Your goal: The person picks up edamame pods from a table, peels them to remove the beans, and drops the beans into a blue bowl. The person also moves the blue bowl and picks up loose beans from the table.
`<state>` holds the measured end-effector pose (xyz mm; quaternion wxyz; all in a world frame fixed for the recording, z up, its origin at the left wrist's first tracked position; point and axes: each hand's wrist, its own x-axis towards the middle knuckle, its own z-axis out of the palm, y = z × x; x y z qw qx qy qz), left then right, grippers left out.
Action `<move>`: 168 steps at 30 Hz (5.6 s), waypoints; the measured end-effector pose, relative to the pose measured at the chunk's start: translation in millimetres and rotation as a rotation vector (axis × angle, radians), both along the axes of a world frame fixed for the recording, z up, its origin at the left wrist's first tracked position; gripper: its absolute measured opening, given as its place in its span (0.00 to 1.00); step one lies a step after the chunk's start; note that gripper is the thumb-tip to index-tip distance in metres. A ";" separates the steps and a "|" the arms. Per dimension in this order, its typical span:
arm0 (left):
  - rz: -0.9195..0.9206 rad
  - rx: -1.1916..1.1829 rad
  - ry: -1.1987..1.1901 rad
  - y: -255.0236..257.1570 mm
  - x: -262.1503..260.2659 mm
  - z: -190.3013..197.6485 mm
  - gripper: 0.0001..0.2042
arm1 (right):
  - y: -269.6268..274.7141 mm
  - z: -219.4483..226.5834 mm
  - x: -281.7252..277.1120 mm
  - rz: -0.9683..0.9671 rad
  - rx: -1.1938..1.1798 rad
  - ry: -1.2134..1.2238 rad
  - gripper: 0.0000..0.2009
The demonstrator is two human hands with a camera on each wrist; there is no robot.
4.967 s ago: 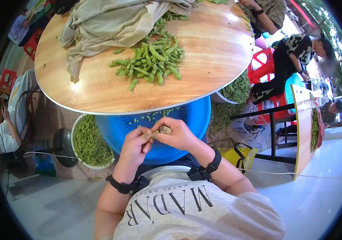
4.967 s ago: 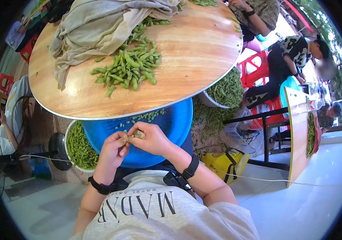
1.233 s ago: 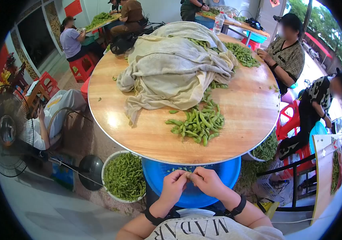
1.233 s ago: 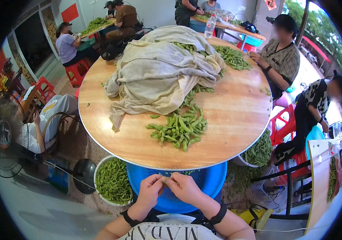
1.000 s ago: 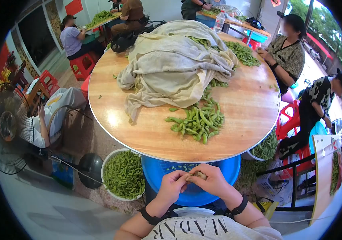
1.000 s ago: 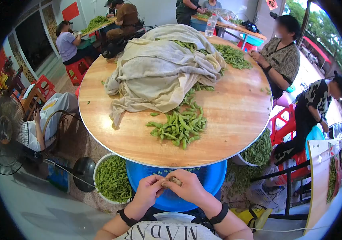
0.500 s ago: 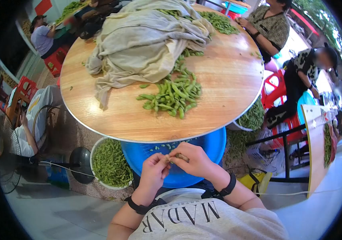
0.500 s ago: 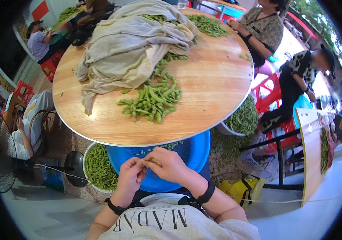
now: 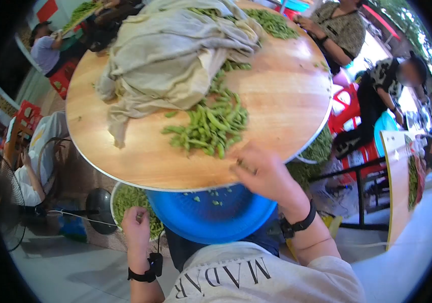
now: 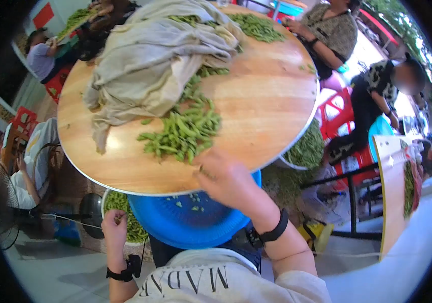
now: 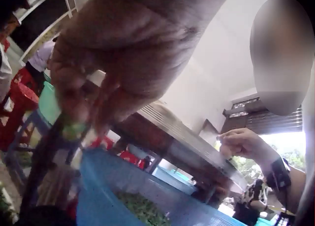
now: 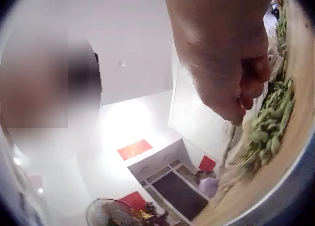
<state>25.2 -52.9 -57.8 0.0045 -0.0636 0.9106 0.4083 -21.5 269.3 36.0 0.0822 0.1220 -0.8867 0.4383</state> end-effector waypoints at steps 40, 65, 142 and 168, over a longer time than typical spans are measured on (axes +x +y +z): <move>-0.385 0.166 0.448 122.6 1.1 78.6 0.08 | -45.0 -23.1 36.2 0.197 -0.876 -0.683 0.17; -0.026 1.205 -0.490 115.5 6.7 39.3 0.09 | -53.5 -62.8 67.4 0.107 -0.616 -0.508 0.11; -0.316 1.538 -0.749 124.2 -32.7 57.9 0.11 | -9.3 -11.3 17.0 0.311 0.040 0.154 0.07; -0.307 0.609 0.083 115.2 13.1 48.2 0.04 | -48.2 -27.3 46.2 0.161 -0.678 -0.765 0.14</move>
